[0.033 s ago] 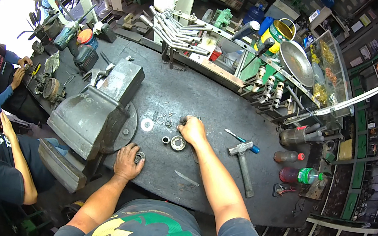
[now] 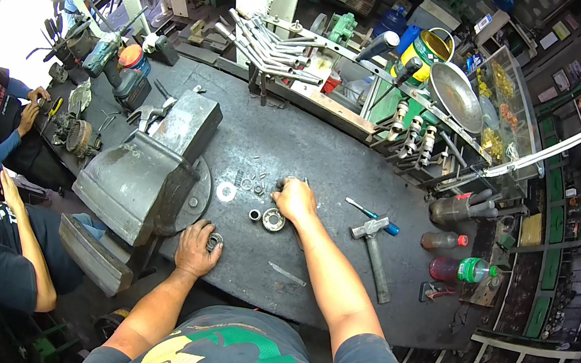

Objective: The person handles small mechanical parts on a workbench, picking up and placing bearings and washers. They use a hammer and punch to adjust components, then move to a metal sink area to place parts into a tray.

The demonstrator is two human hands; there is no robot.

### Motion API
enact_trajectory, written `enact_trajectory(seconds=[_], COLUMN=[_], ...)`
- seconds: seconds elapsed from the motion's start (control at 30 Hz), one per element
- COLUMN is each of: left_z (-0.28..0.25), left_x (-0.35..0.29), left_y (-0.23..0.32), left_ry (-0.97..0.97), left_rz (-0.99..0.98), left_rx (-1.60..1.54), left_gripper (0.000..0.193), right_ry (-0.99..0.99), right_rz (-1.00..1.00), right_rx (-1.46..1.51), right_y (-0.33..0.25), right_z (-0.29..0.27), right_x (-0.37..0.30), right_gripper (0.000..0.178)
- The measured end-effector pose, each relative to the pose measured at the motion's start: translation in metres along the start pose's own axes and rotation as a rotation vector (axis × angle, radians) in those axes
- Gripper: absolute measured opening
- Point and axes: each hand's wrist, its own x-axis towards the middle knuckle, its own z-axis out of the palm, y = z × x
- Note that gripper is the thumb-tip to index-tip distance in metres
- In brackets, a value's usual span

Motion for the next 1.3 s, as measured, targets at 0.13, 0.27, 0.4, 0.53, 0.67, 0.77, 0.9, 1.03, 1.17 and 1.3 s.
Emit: enact_trajectory(seconds=[0.13, 0.27, 0.4, 0.53, 0.67, 0.77, 0.9, 1.03, 1.17, 1.3], left_z=[0.000, 0.002, 0.001, 0.002, 0.002, 0.001, 0.002, 0.002, 0.003, 0.004], left_x=[0.009, 0.007, 0.009, 0.009, 0.008, 0.007, 0.007, 0.008, 0.007, 0.007], left_y=[0.000, -0.002, -0.001, 0.000, -0.002, -0.003, -0.003, -0.002, -0.003, -0.003], left_ry=[0.008, 0.022, 0.018, 0.025, 0.023, 0.017, 0.013, 0.024, 0.032, 0.038], left_rz=[0.006, -0.002, 0.001, 0.008, 0.008, 0.006, 0.009, 0.011, 0.013, 0.009], left_rx=[-0.008, -0.012, -0.025, -0.023, -0.019, -0.019, -0.021, -0.024, -0.023, -0.015], left_gripper=[0.057, 0.056, 0.056, 0.057, 0.057, 0.057, 0.057, 0.057, 0.057, 0.057], right_ry=[-0.106, -0.050, -0.017, 0.071, 0.069, 0.006, -0.135, -0.194, -0.207, -0.248], right_rz=[-0.072, 0.015, 0.053, 0.016, 0.027, 0.013, -0.090, -0.130, -0.144, -0.170], right_rx=[-0.206, -0.058, 0.121, 0.065, 0.065, 0.028, -0.220, -0.341, -0.345, -0.333], right_y=[-0.008, -0.016, -0.004, 0.004, -0.002, -0.007, -0.021, -0.014, -0.016, -0.015], right_z=[0.004, -0.002, -0.012, -0.002, -0.010, -0.018, -0.022, -0.009, -0.006, -0.006], right_x=[0.014, 0.016, 0.027, 0.034, 0.034, 0.031, 0.011, 0.012, 0.016, 0.026], right_gripper=[0.037, 0.033, 0.034, 0.029, 0.027, 0.027, 0.033, 0.033, 0.027, 0.032])
